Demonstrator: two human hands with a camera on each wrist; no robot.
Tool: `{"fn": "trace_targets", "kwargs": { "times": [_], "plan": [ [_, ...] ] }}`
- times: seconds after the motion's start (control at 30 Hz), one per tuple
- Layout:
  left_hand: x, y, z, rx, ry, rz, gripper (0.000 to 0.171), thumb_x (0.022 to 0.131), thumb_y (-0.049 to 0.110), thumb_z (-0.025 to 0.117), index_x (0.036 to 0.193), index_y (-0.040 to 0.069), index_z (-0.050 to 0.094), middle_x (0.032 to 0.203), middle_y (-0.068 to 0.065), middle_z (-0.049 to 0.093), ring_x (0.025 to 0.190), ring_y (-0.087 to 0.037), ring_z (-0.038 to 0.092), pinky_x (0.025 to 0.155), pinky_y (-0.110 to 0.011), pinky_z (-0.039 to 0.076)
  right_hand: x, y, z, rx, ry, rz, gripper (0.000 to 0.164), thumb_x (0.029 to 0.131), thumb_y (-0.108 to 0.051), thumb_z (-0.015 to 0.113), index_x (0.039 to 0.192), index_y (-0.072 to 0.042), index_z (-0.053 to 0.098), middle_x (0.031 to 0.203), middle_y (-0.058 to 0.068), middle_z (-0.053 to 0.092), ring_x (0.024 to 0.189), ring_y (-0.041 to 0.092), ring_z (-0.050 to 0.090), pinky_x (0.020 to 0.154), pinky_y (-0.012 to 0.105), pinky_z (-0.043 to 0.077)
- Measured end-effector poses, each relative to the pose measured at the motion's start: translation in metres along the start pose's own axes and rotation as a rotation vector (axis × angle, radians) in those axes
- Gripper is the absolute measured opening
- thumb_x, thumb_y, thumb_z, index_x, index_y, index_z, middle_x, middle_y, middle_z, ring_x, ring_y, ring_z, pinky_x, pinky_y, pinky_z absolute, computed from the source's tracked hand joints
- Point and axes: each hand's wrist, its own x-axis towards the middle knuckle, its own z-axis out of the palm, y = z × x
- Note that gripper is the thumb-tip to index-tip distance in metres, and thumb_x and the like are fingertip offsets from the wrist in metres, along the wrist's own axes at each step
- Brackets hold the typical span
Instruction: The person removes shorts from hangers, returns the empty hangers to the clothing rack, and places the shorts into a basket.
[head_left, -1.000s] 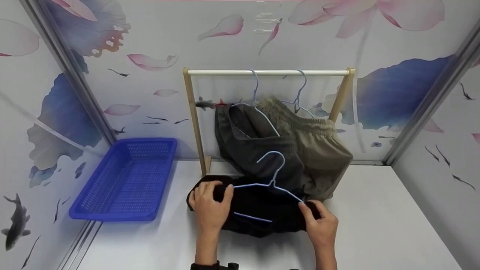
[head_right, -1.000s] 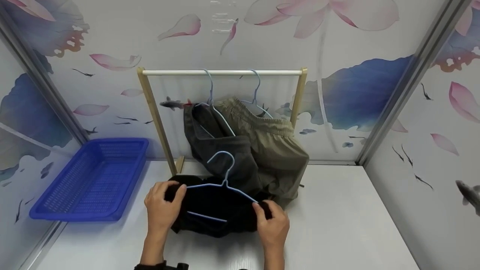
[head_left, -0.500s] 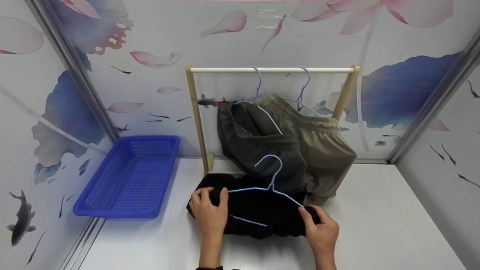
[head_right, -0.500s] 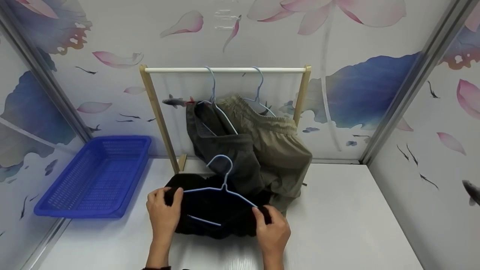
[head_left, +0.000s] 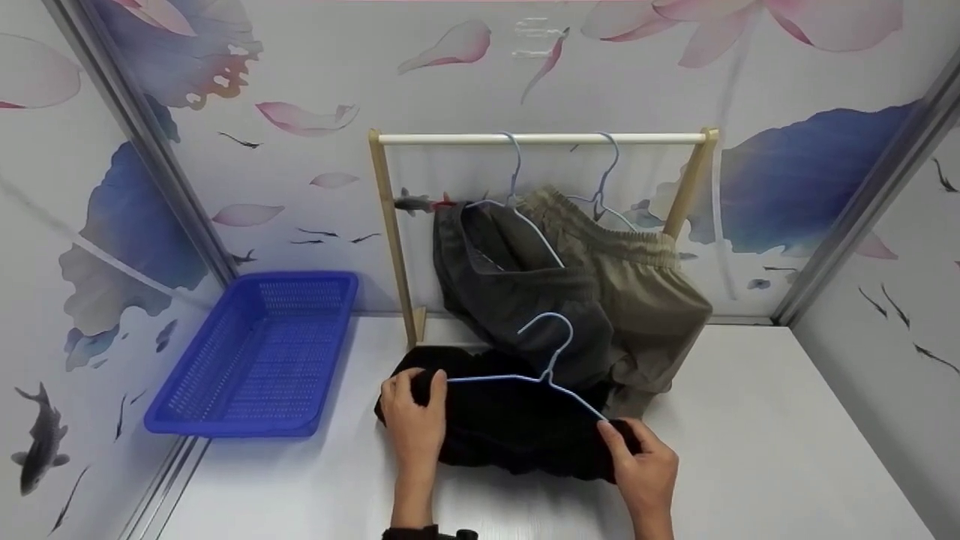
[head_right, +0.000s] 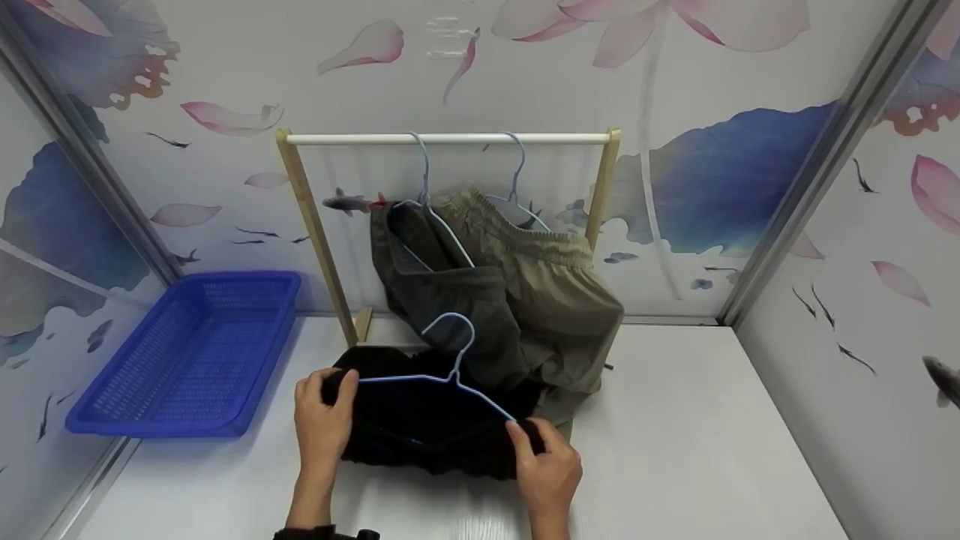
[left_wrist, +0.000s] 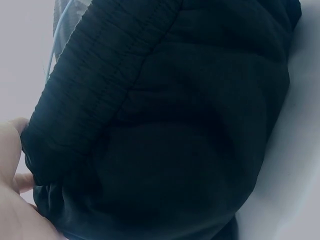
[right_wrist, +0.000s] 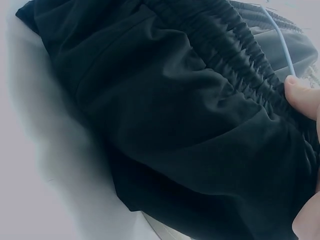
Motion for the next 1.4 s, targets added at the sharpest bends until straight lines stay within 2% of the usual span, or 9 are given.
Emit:
{"fn": "trace_targets", "kwargs": {
  "times": [0.17,0.33,0.47,0.63,0.87,1.0,1.13,1.4],
  "plan": [
    [0.000,0.000,-0.002,-0.066,0.017,0.006,0.038,0.090,0.032,0.068,0.116,0.005,0.060,0.116,-0.013,0.056,0.113,-0.029,0.052,0.096,-0.048,0.040,0.001,0.000,-0.001,0.037,-0.020,0.012,0.009,0.077,-0.008,0.082,0.081,-0.006,0.075,0.075,0.003,0.072,0.068,-0.004,0.062,0.066,0.011,0.046],
    [0.003,0.000,-0.003,-0.084,0.036,0.022,0.035,0.093,0.030,0.065,0.117,0.005,0.061,0.118,-0.015,0.057,0.115,-0.031,0.052,0.098,-0.048,0.039,0.003,-0.002,-0.001,0.038,-0.034,0.057,0.008,0.078,-0.011,0.082,0.081,-0.008,0.075,0.077,0.003,0.073,0.069,-0.004,0.062,0.067,0.011,0.046],
    [0.003,-0.002,-0.004,-0.087,0.040,-0.003,0.034,0.093,0.029,0.065,0.117,0.005,0.061,0.121,-0.016,0.056,0.118,-0.032,0.052,0.099,-0.049,0.039,0.003,-0.003,0.000,0.037,-0.044,0.066,0.008,0.077,-0.011,0.082,0.081,-0.010,0.075,0.078,0.003,0.073,0.069,-0.004,0.062,0.068,0.011,0.046],
    [0.004,-0.002,-0.004,-0.089,0.015,-0.027,0.041,0.090,0.033,0.068,0.119,0.004,0.058,0.123,-0.016,0.054,0.118,-0.032,0.052,0.101,-0.048,0.039,0.006,-0.004,0.000,0.056,-0.052,0.066,0.008,0.076,-0.010,0.083,0.080,-0.011,0.075,0.077,0.002,0.073,0.068,-0.003,0.061,0.068,0.011,0.045],
    [0.005,-0.007,-0.006,-0.076,0.021,-0.052,0.041,0.087,0.035,0.072,0.113,0.007,0.058,0.118,-0.014,0.054,0.115,-0.030,0.053,0.100,-0.047,0.039,0.007,-0.004,0.001,0.058,-0.068,0.084,0.010,0.075,-0.010,0.083,0.080,-0.009,0.075,0.078,0.004,0.073,0.069,-0.002,0.062,0.068,0.010,0.045],
    [0.006,-0.007,-0.008,-0.071,0.032,-0.062,0.040,0.088,0.035,0.071,0.113,0.006,0.058,0.117,-0.013,0.055,0.114,-0.030,0.053,0.099,-0.047,0.038,0.007,-0.004,0.001,0.059,-0.075,0.067,0.009,0.076,-0.010,0.083,0.081,-0.010,0.075,0.079,0.003,0.073,0.070,-0.003,0.062,0.069,0.010,0.045],
    [0.007,-0.004,-0.010,-0.094,0.044,-0.063,0.036,0.088,0.030,0.071,0.110,0.003,0.059,0.113,-0.014,0.056,0.111,-0.029,0.053,0.098,-0.045,0.038,0.007,-0.004,0.000,0.068,-0.079,0.050,0.008,0.077,-0.011,0.083,0.080,-0.012,0.075,0.078,0.001,0.073,0.070,-0.003,0.062,0.069,0.010,0.045],
    [0.009,-0.007,-0.015,-0.136,0.076,-0.086,0.030,0.090,0.023,0.068,0.106,0.001,0.057,0.109,-0.017,0.057,0.108,-0.032,0.054,0.096,-0.044,0.039,0.006,-0.007,-0.001,0.057,-0.092,0.079,0.008,0.076,-0.012,0.083,0.080,-0.012,0.076,0.079,0.001,0.073,0.071,-0.003,0.063,0.069,0.010,0.045]
  ]
}}
